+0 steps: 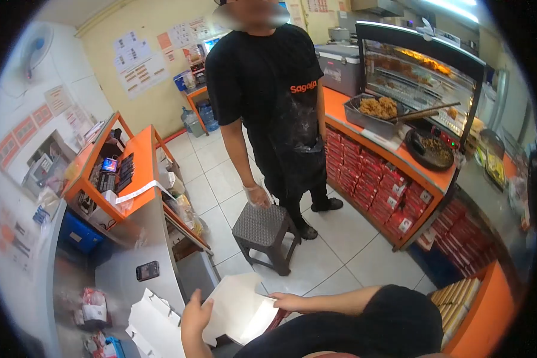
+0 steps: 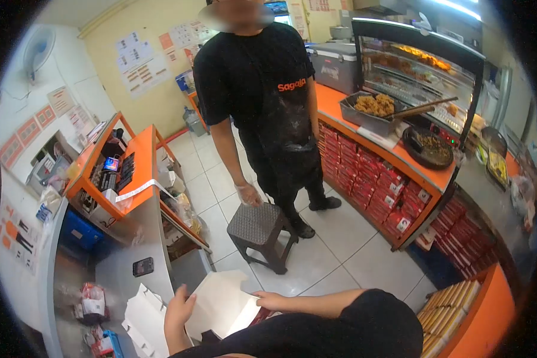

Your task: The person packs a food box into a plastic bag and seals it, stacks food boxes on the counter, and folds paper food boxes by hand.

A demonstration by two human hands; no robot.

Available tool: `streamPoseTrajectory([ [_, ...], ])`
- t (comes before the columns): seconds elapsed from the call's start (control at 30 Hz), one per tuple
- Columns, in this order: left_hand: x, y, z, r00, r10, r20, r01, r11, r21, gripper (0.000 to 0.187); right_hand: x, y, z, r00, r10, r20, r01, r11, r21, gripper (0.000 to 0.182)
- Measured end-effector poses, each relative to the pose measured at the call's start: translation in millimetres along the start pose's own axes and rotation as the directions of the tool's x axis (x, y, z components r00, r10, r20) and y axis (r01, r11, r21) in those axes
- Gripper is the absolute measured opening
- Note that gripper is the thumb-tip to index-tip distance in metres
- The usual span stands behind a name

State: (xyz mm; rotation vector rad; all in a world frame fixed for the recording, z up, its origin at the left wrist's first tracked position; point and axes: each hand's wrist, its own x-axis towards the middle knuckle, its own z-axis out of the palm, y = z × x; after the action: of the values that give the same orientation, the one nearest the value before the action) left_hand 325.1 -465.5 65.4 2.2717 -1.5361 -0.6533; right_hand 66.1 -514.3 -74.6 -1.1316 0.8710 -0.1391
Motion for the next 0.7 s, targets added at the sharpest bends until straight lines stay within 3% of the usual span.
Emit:
streamPoseTrajectory([
  [0.03,4,4,13,1.000,-0.003,-0.007,0.003,1.000,-0.010,0.055,-20,2,-12,0.998,0.022,-0.065,-0.020,0.999,0.032,0.057],
  [0.1,9,14,38,0.906,0.113,0.408,-0.119,0.993,-0.010,0.058,-50,13,-34,0.995,0.060,-0.075,-0.055,0.996,0.064,0.057],
  [0.13,8,23,50,0.908,0.117,0.403,-0.122,0.992,-0.014,0.058,-63,20,-46,0.992,0.097,-0.084,-0.088,0.991,0.104,0.058],
  [0.2,2,42,79,0.707,0.197,0.680,-0.194,0.978,-0.081,0.062,-81,40,-67,0.991,0.097,-0.095,-0.089,0.992,0.084,0.057],
  [0.23,0,49,96,0.708,0.195,0.679,-0.187,0.979,-0.085,0.062,-94,42,-74,0.987,0.108,-0.121,-0.100,0.992,0.071,0.057],
  [0.3,-4,58,129,0.412,0.428,0.804,-0.112,0.900,-0.422,0.070,-118,49,-85,0.980,0.094,-0.176,-0.088,0.995,0.041,0.056],
  [0.33,-6,61,141,0.415,0.425,0.804,-0.107,0.901,-0.421,0.070,-127,54,-90,0.981,0.097,-0.171,-0.091,0.995,0.041,0.056],
  [0.4,-14,71,157,0.270,0.559,0.784,0.087,0.797,-0.597,0.084,-146,61,-95,0.971,0.130,-0.201,-0.096,0.981,0.168,0.056],
  [0.47,-25,85,170,0.239,0.554,0.797,0.049,0.813,-0.580,0.090,-164,67,-101,0.970,0.112,-0.218,-0.073,0.982,0.177,0.056],
  [0.53,-34,99,188,0.167,0.535,0.828,0.025,0.838,-0.546,0.098,-176,81,-110,0.975,0.100,-0.201,-0.085,0.993,0.084,0.055],
  [0.6,-41,108,213,0.173,0.497,0.850,-0.051,0.867,-0.496,0.104,-193,84,-124,0.988,0.104,-0.111,-0.109,0.993,-0.040,0.057],
  [0.63,-41,109,225,0.178,0.436,0.882,-0.011,0.897,-0.441,0.106,-212,70,-122,0.954,0.059,-0.292,-0.137,0.957,-0.256,0.059],
  [0.67,-48,125,222,0.162,0.414,0.896,0.068,0.901,-0.429,0.106,-186,103,-146,0.933,-0.039,-0.357,-0.164,0.838,-0.520,0.056],
  [0.7,-49,132,224,0.141,0.423,0.895,0.060,0.899,-0.434,0.105,-219,68,-142,0.825,-0.114,-0.554,-0.292,0.754,-0.589,0.053],
])
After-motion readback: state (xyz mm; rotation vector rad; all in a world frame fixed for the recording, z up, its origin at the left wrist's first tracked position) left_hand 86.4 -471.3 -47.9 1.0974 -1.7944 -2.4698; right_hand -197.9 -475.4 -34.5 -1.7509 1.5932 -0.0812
